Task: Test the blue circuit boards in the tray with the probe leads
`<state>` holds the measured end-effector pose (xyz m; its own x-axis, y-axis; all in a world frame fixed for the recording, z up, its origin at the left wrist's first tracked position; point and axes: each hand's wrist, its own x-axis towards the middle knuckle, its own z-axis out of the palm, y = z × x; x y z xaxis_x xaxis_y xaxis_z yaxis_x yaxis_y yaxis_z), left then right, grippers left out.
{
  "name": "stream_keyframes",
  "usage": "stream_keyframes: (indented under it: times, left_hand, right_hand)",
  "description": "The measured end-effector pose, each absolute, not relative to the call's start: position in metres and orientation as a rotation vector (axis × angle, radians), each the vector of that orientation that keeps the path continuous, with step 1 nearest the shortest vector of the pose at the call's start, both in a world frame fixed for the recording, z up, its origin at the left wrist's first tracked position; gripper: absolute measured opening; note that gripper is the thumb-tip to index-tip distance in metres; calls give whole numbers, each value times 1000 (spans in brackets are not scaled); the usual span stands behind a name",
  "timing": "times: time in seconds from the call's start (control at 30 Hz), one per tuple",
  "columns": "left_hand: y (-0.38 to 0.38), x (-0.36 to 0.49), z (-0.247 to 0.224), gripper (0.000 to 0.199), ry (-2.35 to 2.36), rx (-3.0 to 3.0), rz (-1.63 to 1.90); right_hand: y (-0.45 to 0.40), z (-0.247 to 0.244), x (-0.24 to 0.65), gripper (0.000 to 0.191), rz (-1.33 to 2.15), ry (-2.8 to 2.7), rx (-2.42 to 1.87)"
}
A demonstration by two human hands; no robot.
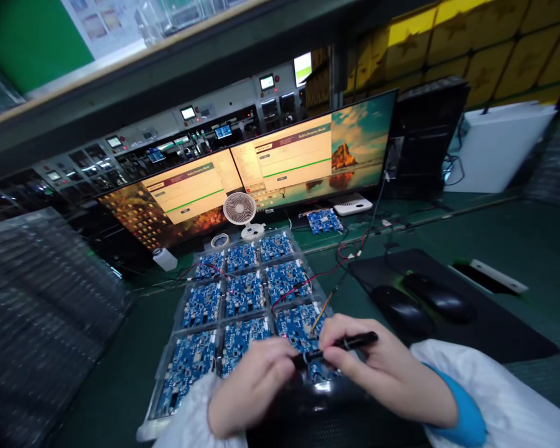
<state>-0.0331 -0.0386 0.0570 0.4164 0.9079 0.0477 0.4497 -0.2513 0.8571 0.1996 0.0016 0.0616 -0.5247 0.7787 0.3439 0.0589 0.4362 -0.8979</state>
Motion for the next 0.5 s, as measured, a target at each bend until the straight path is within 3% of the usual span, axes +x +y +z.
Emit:
stream_keyframes:
  times: [0.17,0.3,0.5]
  left_hand:
    - [33,-86,50,37,2154,1665,646]
    - [78,-105,25,29,2290,1601,519]
    - [99,-85,4,25,2464,1570,418]
  right_hand:
    - [10,38,236,17,951,-1200,-891]
    - [23,8,251,37,857,-710,-964]
    - [31,-17,249,45,922,-633,-1037]
